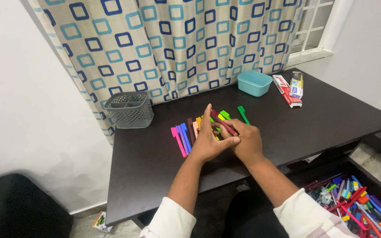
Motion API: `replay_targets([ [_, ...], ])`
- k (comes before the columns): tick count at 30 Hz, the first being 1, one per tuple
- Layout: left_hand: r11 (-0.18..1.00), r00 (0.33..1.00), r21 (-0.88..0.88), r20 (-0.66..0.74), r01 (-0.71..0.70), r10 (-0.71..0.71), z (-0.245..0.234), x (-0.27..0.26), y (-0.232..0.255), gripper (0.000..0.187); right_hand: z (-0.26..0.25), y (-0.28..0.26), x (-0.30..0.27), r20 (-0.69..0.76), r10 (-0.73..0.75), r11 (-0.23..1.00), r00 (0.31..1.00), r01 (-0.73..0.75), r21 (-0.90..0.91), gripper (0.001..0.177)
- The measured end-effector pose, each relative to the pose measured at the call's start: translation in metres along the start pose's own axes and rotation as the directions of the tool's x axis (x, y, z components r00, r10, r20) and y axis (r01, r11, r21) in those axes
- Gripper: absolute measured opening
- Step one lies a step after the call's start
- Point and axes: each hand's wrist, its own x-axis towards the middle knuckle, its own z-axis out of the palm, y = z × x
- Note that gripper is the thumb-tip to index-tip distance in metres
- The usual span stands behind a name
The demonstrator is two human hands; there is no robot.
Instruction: The person removes colorful markers from a drawer and arranges them in a row on the desk by color. They repeatedly reach into the drawer, select markers, and place them on the desk surface.
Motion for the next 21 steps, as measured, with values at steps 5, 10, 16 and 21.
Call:
replay_targets([
  [5,0.995,0.996,-0.036,-0.02,-0.093,0.092,0.0017,0.0,-0.0057,0.137,0.0011,0.0005,-0.0006,-0.037,-0.017,1.0,0.999,0.017,-0.01,0.018],
  [10,0.996,0.996,-0.03,-0.028,-0.082,0.082,0.0033,0.0003,-0.0044,0.131,0.0013,0.0003,-0.0006,-0.028,-0.021,0.999,0.999,0.02,-0.038,0.016],
  [16,0.998,0.996,0.0,-0.05,-0.069,0.069,0.0011,-0.0015,-0.0012,0.124,0.0003,-0.0035,0.0003,-0.004,-0.024,1.0,1.0,0.024,-0.011,0.017],
  [21,0.992,0.989,0.008,-0.076,-0.125,0.125,0.0019,-0.0024,0.0012,0.119,-0.0022,-0.0055,0.0008,0.0,-0.057,0.997,0.998,0.057,0.049,0.018],
])
